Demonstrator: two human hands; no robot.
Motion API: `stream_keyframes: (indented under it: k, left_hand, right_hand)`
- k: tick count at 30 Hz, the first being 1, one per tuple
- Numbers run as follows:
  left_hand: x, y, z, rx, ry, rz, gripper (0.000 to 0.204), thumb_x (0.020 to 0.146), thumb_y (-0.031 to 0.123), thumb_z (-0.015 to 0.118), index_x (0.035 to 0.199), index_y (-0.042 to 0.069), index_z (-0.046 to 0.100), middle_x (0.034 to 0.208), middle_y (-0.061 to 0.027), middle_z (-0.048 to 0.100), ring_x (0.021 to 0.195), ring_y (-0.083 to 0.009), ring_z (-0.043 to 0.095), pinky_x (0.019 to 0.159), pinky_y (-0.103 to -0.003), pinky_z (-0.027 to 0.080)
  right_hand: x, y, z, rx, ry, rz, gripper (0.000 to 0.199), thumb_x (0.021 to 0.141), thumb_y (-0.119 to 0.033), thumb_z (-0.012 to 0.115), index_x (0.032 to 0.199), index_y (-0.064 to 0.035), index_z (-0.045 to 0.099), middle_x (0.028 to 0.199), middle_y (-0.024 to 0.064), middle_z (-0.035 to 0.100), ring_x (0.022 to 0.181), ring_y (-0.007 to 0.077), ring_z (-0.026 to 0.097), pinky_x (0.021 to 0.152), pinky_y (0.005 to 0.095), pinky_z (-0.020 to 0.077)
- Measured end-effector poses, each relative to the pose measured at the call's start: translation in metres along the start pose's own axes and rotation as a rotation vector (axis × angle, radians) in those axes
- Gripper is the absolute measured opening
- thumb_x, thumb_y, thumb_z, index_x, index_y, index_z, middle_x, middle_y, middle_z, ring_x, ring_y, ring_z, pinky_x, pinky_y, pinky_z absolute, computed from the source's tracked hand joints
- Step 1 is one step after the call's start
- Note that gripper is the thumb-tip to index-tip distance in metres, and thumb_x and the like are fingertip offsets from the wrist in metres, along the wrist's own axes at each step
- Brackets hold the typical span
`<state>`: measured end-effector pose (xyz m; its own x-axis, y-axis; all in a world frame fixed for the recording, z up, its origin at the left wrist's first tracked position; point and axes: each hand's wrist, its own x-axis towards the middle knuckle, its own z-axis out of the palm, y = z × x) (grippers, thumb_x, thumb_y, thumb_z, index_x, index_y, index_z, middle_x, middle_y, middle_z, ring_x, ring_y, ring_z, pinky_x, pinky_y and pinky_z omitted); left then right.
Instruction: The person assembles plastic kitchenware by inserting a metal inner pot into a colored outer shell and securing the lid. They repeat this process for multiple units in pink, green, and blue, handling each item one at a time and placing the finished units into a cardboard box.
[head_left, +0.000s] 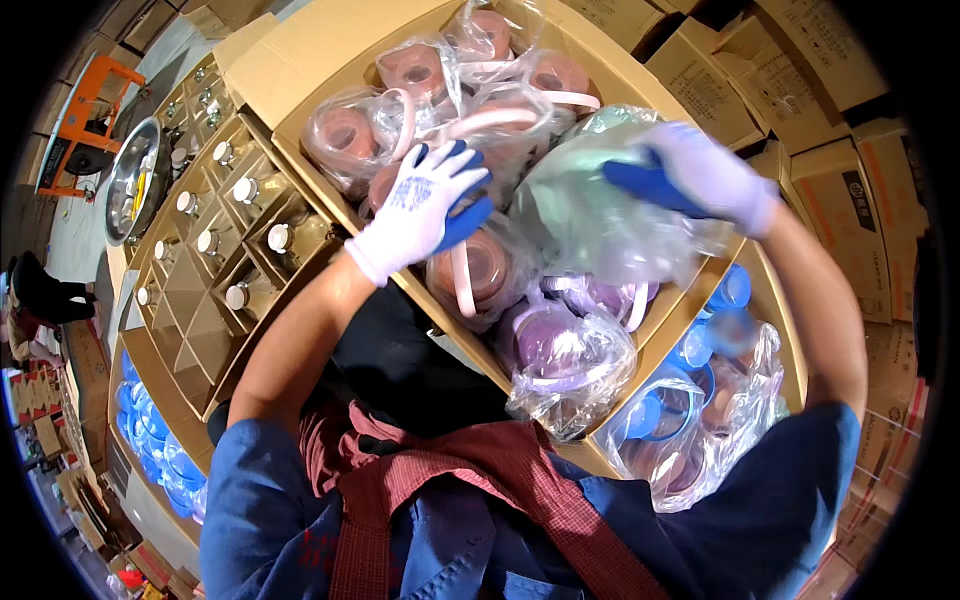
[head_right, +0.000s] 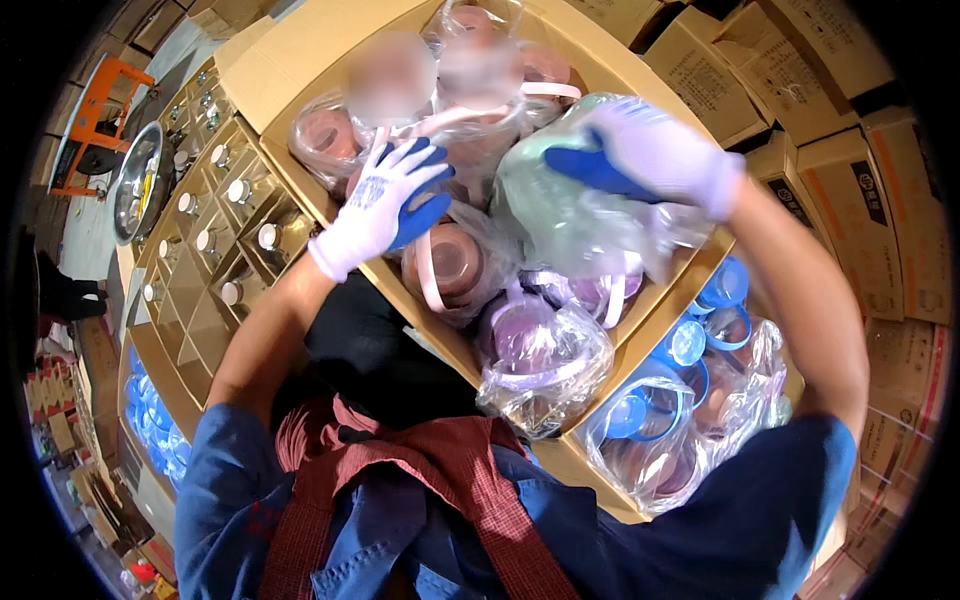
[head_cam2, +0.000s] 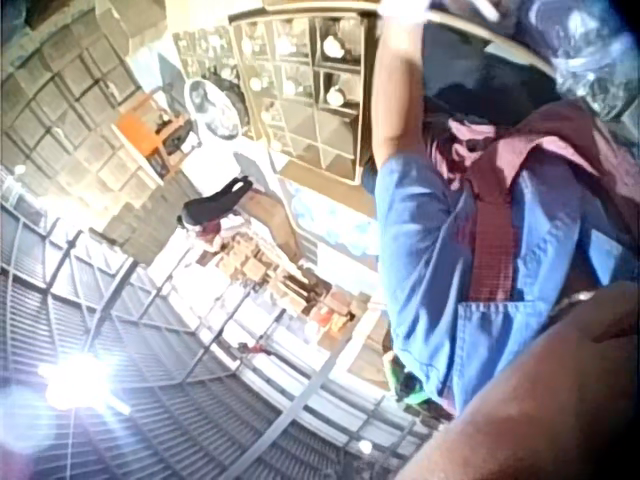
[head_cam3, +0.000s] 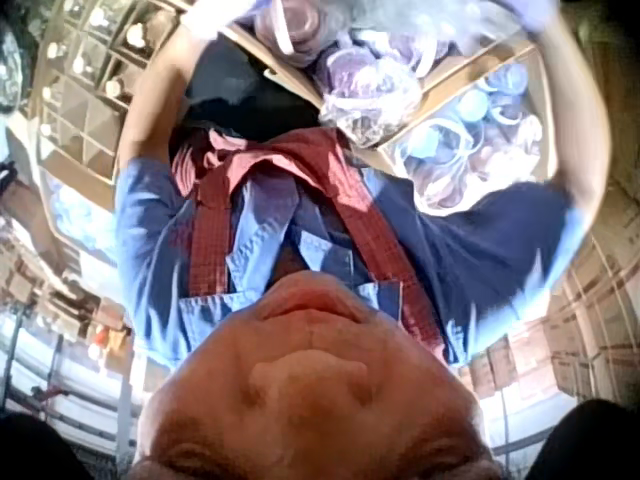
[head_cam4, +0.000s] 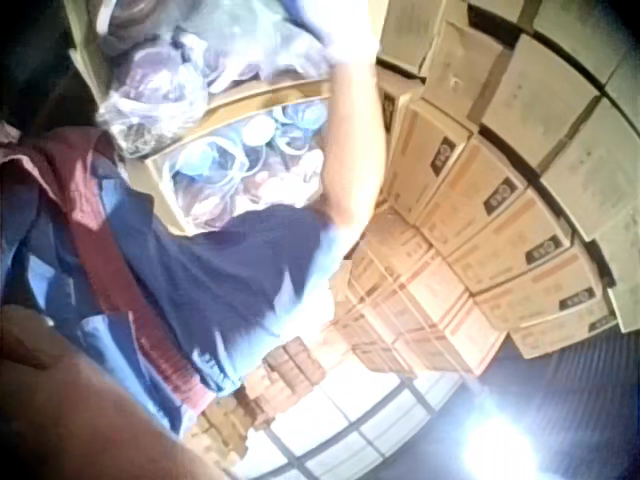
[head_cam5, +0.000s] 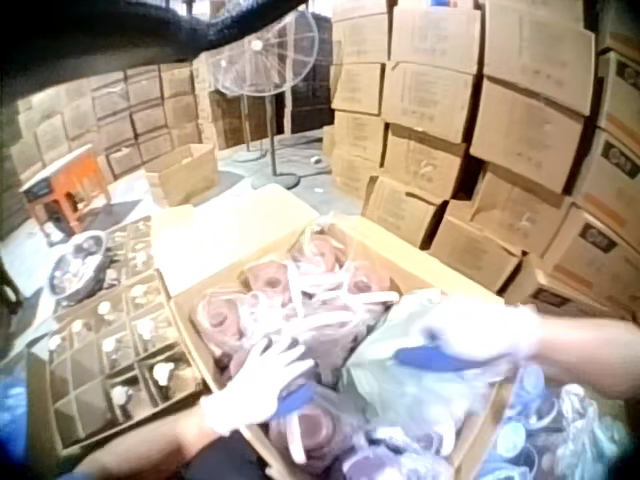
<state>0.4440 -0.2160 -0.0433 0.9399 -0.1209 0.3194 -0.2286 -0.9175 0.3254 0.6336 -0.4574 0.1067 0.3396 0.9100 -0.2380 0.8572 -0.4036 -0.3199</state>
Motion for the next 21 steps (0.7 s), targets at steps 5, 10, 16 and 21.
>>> stream_keyframes:
  k: [5, 10, 16, 21]
  left_hand:
    - [-0.078, 0.043, -0.084, -0.081, 0.236, -0.306, 0.037, 0.084, 0.012, 0.069, 0.120, 0.004, 0.064, 0.127, -0.0172, 0.061, 0.125, -0.0366, 0.052, 0.107, -0.045, 0.037]
    - [-0.198, 0.080, -0.107, -0.366, 0.448, -0.911, 0.025, 0.093, 0.001, 0.057, 0.116, -0.002, 0.065, 0.116, -0.0157, 0.067, 0.113, -0.0252, 0.062, 0.099, -0.033, 0.044]
    - [-0.262, 0.155, -0.136, -0.179, 0.397, -0.729, 0.024, 0.091, -0.002, 0.054, 0.111, -0.002, 0.068, 0.111, -0.0162, 0.069, 0.110, -0.0284, 0.063, 0.098, -0.034, 0.044]
    - [-0.325, 0.171, -0.126, -0.471, 0.576, -0.881, 0.019, 0.096, 0.003, 0.055, 0.109, -0.004, 0.068, 0.103, -0.0069, 0.069, 0.093, -0.0129, 0.063, 0.086, -0.025, 0.047]
  right_hand:
    - [0.027, -0.005, 0.128, -0.131, 0.050, -0.085, 0.030, 0.090, -0.025, 0.057, 0.117, -0.0138, 0.065, 0.115, 0.0165, 0.064, 0.107, 0.0283, 0.061, 0.098, 0.0414, 0.0450]
    - [0.030, -0.072, 0.171, -0.492, 0.328, -0.705, 0.044, 0.088, -0.017, 0.049, 0.131, -0.0247, 0.055, 0.146, 0.0067, 0.044, 0.137, 0.0275, 0.039, 0.112, 0.0569, 0.0294]
    - [0.037, -0.061, 0.163, -0.522, -0.028, -0.518, 0.044, 0.090, -0.020, 0.051, 0.133, -0.0163, 0.055, 0.137, 0.0084, 0.054, 0.131, 0.0298, 0.047, 0.110, 0.0580, 0.0276]
    - [0.019, -0.063, 0.197, -0.935, -0.302, -0.411, 0.038, 0.089, -0.024, 0.052, 0.123, -0.0172, 0.066, 0.141, 0.0055, 0.052, 0.140, 0.0304, 0.035, 0.116, 0.0636, 0.0127]
